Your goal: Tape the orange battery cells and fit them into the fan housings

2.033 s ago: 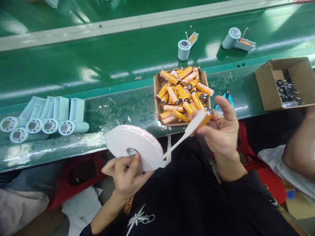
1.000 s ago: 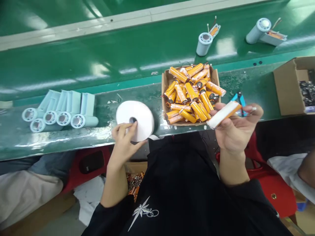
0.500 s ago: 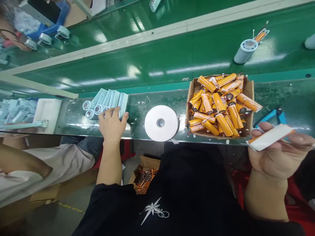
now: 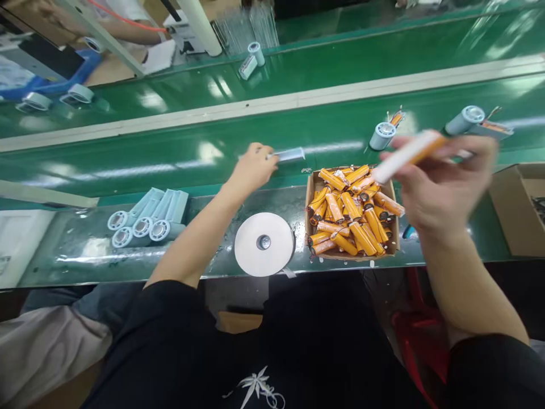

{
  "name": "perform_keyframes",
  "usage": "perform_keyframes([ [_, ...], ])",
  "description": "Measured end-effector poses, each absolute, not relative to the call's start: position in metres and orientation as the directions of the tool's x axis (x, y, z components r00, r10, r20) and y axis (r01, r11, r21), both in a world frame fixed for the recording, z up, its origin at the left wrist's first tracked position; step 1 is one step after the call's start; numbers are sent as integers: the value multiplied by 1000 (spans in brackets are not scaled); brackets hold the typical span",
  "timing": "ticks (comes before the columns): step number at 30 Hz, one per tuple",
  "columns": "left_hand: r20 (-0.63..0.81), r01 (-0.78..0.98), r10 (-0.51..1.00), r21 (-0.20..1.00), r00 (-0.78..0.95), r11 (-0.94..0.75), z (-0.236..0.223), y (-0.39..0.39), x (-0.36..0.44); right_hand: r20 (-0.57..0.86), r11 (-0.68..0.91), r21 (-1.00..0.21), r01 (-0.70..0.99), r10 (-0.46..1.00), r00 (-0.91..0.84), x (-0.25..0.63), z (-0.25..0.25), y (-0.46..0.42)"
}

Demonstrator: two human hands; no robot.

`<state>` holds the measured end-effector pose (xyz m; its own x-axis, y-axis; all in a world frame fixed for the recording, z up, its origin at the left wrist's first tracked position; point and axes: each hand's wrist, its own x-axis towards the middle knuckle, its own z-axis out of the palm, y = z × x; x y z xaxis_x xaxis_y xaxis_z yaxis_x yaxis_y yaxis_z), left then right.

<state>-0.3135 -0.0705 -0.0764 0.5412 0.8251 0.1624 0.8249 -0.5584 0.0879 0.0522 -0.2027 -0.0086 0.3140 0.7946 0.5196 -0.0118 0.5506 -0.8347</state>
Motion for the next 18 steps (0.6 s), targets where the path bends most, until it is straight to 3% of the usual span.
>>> perform_keyframes([
  [2, 103, 761, 772, 130, 627, -636, -86, -31, -286, 546, 559, -828, -53, 823, 155, 25, 5, -163],
  [4, 49, 731, 746, 168, 664, -662, -92, -6, -272, 444, 442, -896, -35, 895, -39, 7, 7, -130],
  [8, -3, 705, 755, 362, 655, -610, -95, 11, -270, 260, 310, -931, 192, 934, -246, -10, -19, -81],
  [12, 60, 727, 872, 525, 486, -442, -96, 11, -269, 151, 316, -836, 449, 918, -366, -26, -42, -46],
  [18, 145, 714, 905, 570, 400, -407, -109, 12, -252, 26, 403, -572, 715, 880, -475, -44, -48, -27],
])
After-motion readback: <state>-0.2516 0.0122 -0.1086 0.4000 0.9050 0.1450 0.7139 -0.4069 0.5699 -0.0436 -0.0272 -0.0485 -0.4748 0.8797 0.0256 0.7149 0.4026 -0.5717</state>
